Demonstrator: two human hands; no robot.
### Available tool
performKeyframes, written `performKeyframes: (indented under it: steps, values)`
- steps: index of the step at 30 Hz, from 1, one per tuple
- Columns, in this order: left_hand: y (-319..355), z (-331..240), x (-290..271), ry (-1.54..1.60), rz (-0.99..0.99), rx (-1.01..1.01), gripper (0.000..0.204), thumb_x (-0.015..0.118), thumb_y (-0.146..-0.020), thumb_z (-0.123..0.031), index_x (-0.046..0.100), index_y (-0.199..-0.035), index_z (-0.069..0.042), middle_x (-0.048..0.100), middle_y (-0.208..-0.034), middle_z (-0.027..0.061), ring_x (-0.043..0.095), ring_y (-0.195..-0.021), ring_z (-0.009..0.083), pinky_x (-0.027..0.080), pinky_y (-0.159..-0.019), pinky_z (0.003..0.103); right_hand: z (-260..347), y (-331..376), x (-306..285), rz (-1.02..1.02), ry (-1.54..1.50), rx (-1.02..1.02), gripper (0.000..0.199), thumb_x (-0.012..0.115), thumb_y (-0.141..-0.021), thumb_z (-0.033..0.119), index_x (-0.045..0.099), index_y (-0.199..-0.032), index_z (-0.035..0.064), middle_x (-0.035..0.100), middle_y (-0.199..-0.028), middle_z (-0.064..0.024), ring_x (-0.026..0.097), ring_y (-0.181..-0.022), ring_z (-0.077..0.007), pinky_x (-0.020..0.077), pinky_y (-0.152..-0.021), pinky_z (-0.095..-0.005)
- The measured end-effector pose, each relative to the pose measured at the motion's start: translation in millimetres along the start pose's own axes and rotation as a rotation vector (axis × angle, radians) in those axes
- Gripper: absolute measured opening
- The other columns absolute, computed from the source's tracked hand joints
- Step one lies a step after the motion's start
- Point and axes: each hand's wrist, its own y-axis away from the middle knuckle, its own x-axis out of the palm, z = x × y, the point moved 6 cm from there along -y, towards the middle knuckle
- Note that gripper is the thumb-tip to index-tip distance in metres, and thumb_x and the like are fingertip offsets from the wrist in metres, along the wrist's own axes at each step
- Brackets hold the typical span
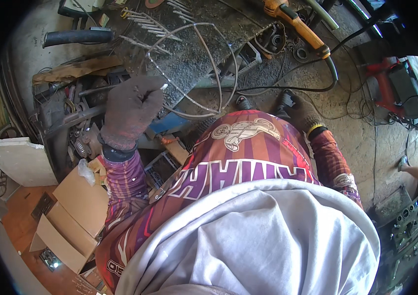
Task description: The person holds a wire frame on a metal workbench and uses a welding tool to join the metal pieces together.
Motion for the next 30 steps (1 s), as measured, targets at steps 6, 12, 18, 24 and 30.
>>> performKeyframes:
  steps: [6, 12, 18, 24, 30]
  values:
    - [3.5, -1.8, 7.2, 0.046, -0.081, 0.084, 0.022, 0.067, -0.086, -0.011, 0.074, -0.106, -0.004, 0.073, -0.09, 0.0119, 0.071, -0.079, 0.0221, 0.054, -0.071, 0.034, -9.9, -4.7, 3.1, 0.039, 0.135, 0.087, 0.063, 0.065, -0.094, 0.031, 0.046, -0.149, 0.0048, 0.068, -0.121, -0.0263, 0.068, -0.112, -0.033, 0.0512, -0.097, -0.0389]
    - [-2.5, -13.2, 16.5, -0.129, -0.096, 0.156, 0.018, 0.068, -0.085, -0.013, 0.072, -0.102, -0.007, 0.071, -0.093, 0.0143, 0.071, -0.083, 0.0324, 0.056, -0.073, 0.038, 10.0, -0.7, -1.2, 0.08, 0.109, 0.098, 0.063, 0.065, -0.094, 0.03, 0.046, -0.149, 0.0053, 0.069, -0.119, -0.0248, 0.069, -0.108, -0.0324, 0.0514, -0.096, -0.039]
    - [-6.1, -21.2, 15.7, -0.192, -0.019, 0.134, 0.016, 0.066, -0.084, -0.015, 0.071, -0.098, -0.008, 0.069, -0.09, 0.0148, 0.068, -0.082, 0.0367, 0.055, -0.072, 0.042, -9.6, -6.4, 2.2, 0.035, 0.076, 0.055, 0.065, 0.066, -0.093, 0.032, 0.046, -0.149, 0.0045, 0.068, -0.122, -0.0243, 0.068, -0.109, -0.0334, 0.0514, -0.096, -0.0395]
    - [4.6, -14.7, 10.7, -0.14, 0.037, 0.033, 0.018, 0.065, -0.084, -0.014, 0.071, -0.099, -0.007, 0.069, -0.089, 0.0149, 0.068, -0.082, 0.0358, 0.054, -0.072, 0.041, -5.4, 2.1, -1.6, 0.07, 0.066, 0.157, 0.067, 0.067, -0.091, 0.033, 0.046, -0.149, 0.0041, 0.065, -0.128, -0.0262, 0.066, -0.117, -0.0339, 0.0505, -0.099, -0.0397]
    - [-2.9, -17.1, 15.0, -0.122, -0.043, 0.076, 0.018, 0.065, -0.085, -0.014, 0.071, -0.1, -0.007, 0.069, -0.091, 0.0166, 0.069, -0.083, 0.0352, 0.054, -0.073, 0.04, -13.4, -3.7, 5.1, 0.018, 0.063, 0.064, 0.067, 0.067, -0.093, 0.031, 0.045, -0.149, 0.0035, 0.068, -0.122, -0.0256, 0.068, -0.113, -0.0325, 0.0513, -0.098, -0.0387]
